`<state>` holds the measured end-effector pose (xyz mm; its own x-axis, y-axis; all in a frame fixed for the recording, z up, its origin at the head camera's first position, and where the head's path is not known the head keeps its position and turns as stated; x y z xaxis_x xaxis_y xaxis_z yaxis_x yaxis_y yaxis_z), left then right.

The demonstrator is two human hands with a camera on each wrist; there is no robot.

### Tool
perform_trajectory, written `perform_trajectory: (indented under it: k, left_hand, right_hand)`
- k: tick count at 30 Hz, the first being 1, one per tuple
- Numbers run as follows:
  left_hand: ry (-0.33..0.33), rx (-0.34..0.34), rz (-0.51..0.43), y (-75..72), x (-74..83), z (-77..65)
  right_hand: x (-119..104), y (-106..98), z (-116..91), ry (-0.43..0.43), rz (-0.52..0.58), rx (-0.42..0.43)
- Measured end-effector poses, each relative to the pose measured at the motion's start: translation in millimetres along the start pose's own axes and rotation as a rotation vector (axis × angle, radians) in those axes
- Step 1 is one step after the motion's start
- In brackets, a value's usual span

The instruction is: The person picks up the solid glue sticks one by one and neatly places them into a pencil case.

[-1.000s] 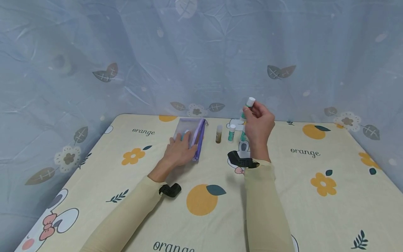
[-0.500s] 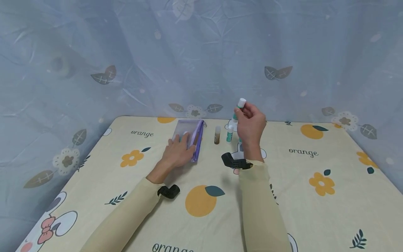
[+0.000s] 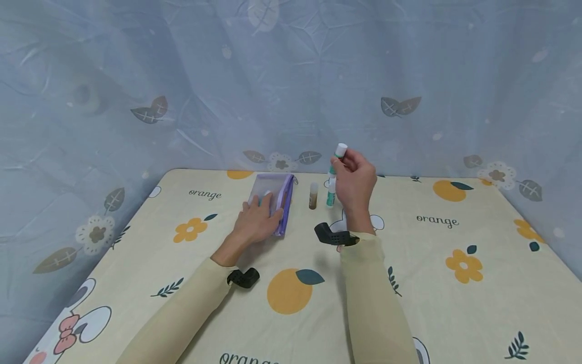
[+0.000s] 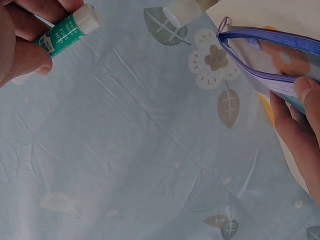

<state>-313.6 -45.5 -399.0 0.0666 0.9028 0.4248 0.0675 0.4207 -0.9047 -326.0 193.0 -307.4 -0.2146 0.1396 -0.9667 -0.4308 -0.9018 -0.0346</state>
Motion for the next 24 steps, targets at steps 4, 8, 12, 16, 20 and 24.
perform_trajectory:
  k: [4,8,12,16,20,24]
  left_hand:
    - [0.002,0.0,-0.003,0.1,-0.1,0.0]
    - [0.004,-0.002,0.0,0.2,-0.3,0.2]
    - [0.003,0.001,0.005,-0.3,-0.7,0.3]
    - [-0.001,0.0,0.006,-1.1,-1.0,-0.3]
    - [-0.003,-0.001,0.006,-0.9,-0.6,-0.3]
    - [-0.003,0.002,0.008,-0.3,-0.4,0.1]
  right_hand:
    - [1,3,-1,0.003,-0.011,-0.001]
    - [-1,6,-3,-0.01,-0.02,-0.002]
    - [-2,13,-5,-0.013,-0.01,-0.016]
    - [-2,21,-7,-0.007,-0.006,-0.044]
    - [-2,26,-9,-0.002,-0.007,-0.072]
    - [-2,31,-13,-0.011,-0.014,-0.091]
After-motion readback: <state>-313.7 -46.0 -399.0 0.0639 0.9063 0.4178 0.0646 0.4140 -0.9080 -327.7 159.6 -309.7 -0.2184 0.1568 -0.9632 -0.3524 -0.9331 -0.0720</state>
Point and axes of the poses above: each hand's wrist, its own z-axis towards the middle knuckle, its own y-axis out of the palm, x = y × z, the point moved 7 cm from there along z, towards the middle knuckle, and after that the axes turned 5 degrees about z, right-handed, at the moved point
